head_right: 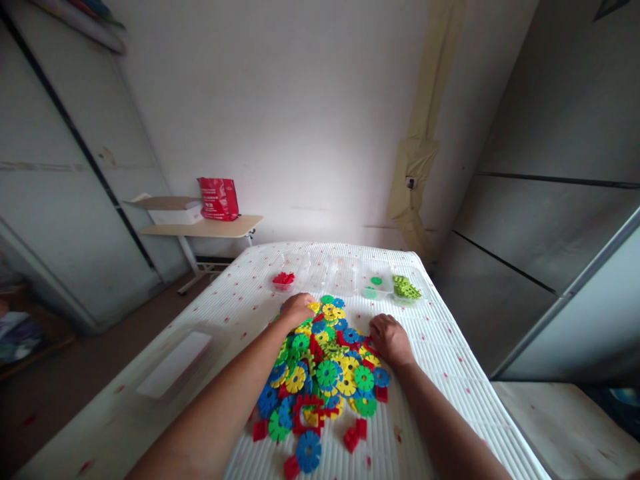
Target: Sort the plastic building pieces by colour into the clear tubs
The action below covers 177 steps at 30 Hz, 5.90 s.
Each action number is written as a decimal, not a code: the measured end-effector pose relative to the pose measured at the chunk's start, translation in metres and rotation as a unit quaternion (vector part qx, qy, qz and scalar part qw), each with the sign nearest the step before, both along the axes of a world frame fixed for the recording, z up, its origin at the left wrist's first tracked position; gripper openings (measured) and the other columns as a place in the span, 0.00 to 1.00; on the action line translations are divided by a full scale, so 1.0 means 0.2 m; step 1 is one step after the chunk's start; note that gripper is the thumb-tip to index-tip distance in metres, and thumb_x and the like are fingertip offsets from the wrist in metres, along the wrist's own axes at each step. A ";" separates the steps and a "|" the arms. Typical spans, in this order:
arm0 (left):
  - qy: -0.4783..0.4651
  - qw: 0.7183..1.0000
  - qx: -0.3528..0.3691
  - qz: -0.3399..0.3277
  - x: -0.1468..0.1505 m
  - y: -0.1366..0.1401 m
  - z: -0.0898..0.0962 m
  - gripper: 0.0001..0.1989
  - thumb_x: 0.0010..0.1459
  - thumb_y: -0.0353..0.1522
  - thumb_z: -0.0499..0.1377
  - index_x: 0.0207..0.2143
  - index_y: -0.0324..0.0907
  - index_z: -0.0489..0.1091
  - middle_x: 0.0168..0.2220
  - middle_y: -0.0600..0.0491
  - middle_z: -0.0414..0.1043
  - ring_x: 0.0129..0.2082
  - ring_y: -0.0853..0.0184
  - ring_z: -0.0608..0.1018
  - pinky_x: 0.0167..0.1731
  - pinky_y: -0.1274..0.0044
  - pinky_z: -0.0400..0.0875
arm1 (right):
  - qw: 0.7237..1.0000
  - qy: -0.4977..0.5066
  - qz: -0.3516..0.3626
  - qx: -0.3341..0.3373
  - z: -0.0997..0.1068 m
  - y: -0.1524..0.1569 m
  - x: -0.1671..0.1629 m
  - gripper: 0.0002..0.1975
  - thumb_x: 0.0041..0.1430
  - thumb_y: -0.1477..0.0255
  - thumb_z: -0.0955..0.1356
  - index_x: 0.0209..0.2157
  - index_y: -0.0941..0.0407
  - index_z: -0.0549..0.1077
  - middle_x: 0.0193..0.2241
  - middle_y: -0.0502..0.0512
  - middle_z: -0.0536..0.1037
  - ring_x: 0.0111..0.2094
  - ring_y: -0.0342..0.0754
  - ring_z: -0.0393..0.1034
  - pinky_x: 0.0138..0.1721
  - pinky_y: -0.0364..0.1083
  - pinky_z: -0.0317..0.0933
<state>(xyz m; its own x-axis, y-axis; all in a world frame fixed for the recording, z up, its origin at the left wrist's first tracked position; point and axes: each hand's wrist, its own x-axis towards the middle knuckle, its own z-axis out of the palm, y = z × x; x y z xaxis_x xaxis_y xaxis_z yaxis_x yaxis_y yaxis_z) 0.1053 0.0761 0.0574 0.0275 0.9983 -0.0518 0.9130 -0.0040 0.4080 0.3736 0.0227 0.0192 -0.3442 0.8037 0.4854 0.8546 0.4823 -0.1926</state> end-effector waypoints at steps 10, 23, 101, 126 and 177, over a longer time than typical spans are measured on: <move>-0.017 0.999 -0.004 -0.034 -0.04 0.01 -0.01 0.18 0.43 0.33 0.61 0.41 0.48 0.71 0.41 0.57 0.76 0.40 0.69 0.76 0.36 0.84 0.68 | 1.000 0.002 -0.003 0.000 0.01 -0.01 -0.01 0.11 0.55 0.75 0.59 0.25 0.56 0.71 0.27 0.55 0.72 0.31 0.46 0.64 0.35 0.43 0.56; 0.070 0.996 -0.008 -0.060 0.06 0.00 0.08 0.16 0.38 0.28 0.62 0.35 0.42 0.74 0.40 0.46 0.75 0.41 0.58 0.76 0.40 0.74 0.68 | 1.000 0.012 -0.007 -0.003 0.00 0.00 0.00 0.11 0.56 0.75 0.59 0.25 0.56 0.70 0.26 0.55 0.72 0.31 0.46 0.64 0.35 0.43 0.56; -0.144 0.970 0.191 0.044 -0.38 -0.44 -0.14 0.15 0.49 0.22 0.50 0.37 0.41 0.72 0.40 0.51 0.74 0.41 0.68 0.75 0.44 0.76 0.68 | 1.000 -0.001 -0.003 0.004 -0.01 0.00 0.00 0.12 0.57 0.74 0.59 0.26 0.56 0.71 0.27 0.55 0.72 0.31 0.46 0.64 0.35 0.44 0.55; -0.194 0.959 0.202 0.051 -0.42 -0.43 -0.20 0.16 0.50 0.23 0.49 0.38 0.43 0.71 0.39 0.53 0.73 0.41 0.69 0.74 0.46 0.77 0.67 | 1.000 0.026 -0.001 -0.003 -0.02 0.00 0.01 0.12 0.56 0.73 0.58 0.26 0.56 0.71 0.28 0.56 0.73 0.32 0.47 0.65 0.36 0.45 0.58; -0.243 0.942 0.230 0.039 -0.45 -0.40 -0.27 0.17 0.50 0.22 0.49 0.39 0.41 0.71 0.40 0.50 0.74 0.43 0.68 0.74 0.47 0.73 0.67 | 0.953 -0.037 0.280 -0.110 0.16 0.13 -0.68 0.22 0.47 0.84 0.62 0.43 0.57 0.74 0.44 0.58 0.76 0.45 0.50 0.68 0.49 0.49 0.59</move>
<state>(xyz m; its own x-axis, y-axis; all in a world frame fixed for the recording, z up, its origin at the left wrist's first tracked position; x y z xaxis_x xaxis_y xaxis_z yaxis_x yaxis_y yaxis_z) 0.0151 -0.0048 0.0040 -0.1374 0.9123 0.3857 0.6244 -0.2225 0.7488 0.2376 0.0493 0.0510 -0.7754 0.5642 0.2837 0.4909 0.8211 -0.2913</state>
